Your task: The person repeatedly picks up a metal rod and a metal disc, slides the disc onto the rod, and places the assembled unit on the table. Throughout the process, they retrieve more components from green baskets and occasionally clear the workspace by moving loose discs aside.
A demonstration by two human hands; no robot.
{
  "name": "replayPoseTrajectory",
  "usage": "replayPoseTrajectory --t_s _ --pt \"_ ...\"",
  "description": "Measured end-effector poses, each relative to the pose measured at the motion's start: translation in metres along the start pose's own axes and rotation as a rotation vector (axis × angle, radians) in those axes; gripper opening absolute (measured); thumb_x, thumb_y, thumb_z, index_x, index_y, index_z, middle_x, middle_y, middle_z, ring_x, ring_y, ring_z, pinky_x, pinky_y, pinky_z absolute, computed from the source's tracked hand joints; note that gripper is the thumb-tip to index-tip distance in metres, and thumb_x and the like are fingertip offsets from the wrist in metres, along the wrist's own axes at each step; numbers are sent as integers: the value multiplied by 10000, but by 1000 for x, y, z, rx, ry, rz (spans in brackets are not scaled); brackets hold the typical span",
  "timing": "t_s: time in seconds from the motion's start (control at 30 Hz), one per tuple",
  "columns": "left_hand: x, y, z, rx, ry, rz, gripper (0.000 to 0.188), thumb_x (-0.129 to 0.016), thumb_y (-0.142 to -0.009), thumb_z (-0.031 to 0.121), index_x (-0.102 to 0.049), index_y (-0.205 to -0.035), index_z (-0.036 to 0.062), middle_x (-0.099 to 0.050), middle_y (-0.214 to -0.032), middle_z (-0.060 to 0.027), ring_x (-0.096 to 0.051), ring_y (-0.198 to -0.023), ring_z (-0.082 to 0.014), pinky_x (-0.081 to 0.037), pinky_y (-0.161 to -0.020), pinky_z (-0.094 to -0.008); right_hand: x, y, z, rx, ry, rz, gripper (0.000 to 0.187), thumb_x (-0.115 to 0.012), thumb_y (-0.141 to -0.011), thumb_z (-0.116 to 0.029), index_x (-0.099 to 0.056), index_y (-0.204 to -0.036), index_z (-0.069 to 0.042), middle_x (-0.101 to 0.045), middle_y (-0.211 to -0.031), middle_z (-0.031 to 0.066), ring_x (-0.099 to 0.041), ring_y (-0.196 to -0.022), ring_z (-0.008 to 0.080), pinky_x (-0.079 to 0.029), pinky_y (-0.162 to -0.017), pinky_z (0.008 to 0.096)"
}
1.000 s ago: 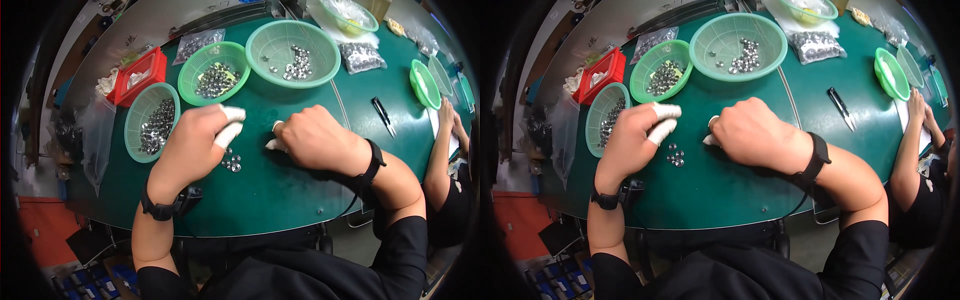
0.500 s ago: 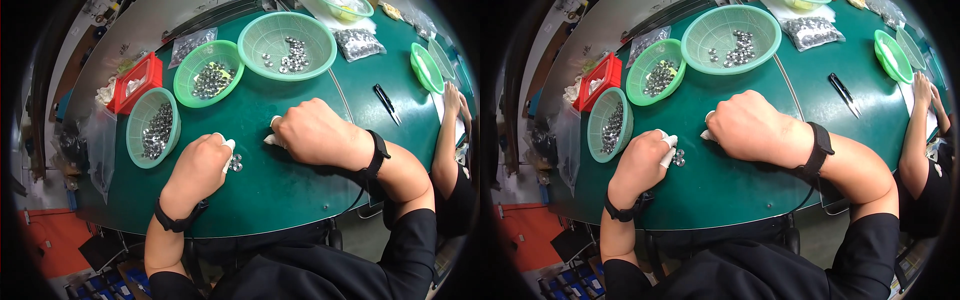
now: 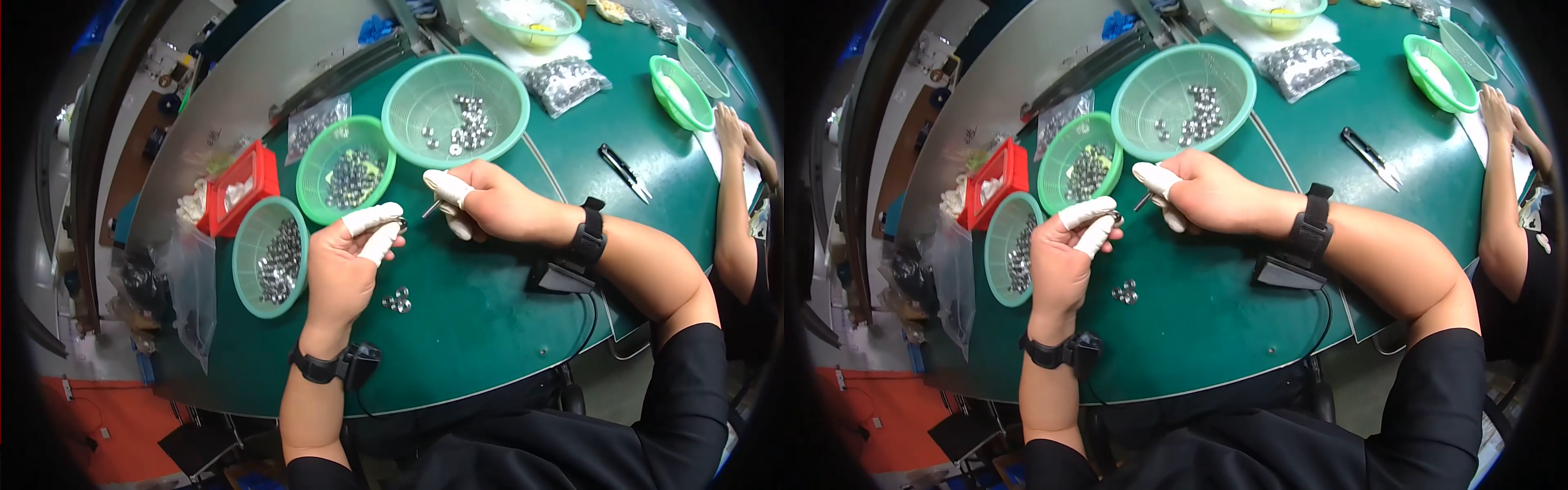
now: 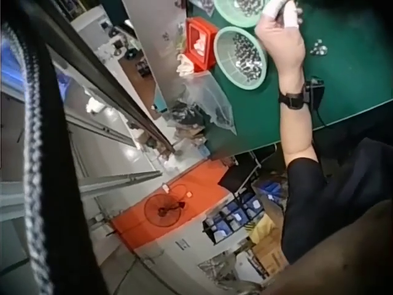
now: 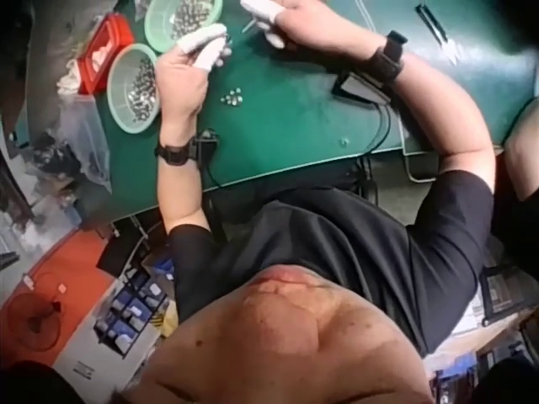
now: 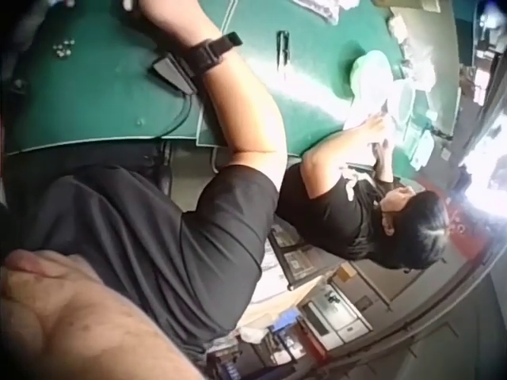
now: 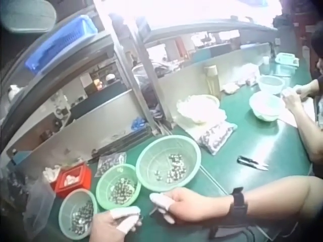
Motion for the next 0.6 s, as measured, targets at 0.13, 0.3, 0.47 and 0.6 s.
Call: replayPoseTrajectory --t_s 0.13,0.3,0.47,0.6 --pt "-8 -14 -2 14 117 -15 230 -662 -936 -30 -708 -1162 -28 -747 -994 -100 -704 -819 -128 -535 -664 -218 0 -3 7 -15 -73 42 475 -404 -1095 -450 -538 -791 -112 -589 -629 9 -484 -480 74 -391 -477 217" --pt "-19 -16 -10 45 167 -66 213 -648 -943 -41 -709 -1147 -30 -744 -989 -107 -705 -811 -134 -542 -662 -223 -2 -1 7 -24 -122 -22 478 -400 -1097 -446 -563 -811 -100 -601 -641 7 -490 -488 74 -390 -478 214" --pt "-23 -13 -11 44 206 -81 181 -634 -952 -42 -687 -1125 -40 -730 -1011 -102 -693 -838 -135 -548 -714 -244 -16 4 2 11 -131 -89 480 -397 -1102 -425 -663 -953 -54 -620 -691 5 -507 -514 61 -409 -481 211" --pt "-21 -13 -14 105 289 -54 194 -633 -959 -18 -669 -1146 -54 -722 -1001 -97 -689 -839 -135 -545 -716 -242 -13 -2 10 -7 -113 -27 478 -401 -1100 -428 -651 -925 -60 -607 -673 8 -502 -505 69 -409 -480 210"
Point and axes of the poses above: each hand's wrist, its own y-axis away from the middle knuckle, its own x-axis out of the back of the hand, z = x × y, the point moved 3 cm from there along -y, towards the middle knuckle
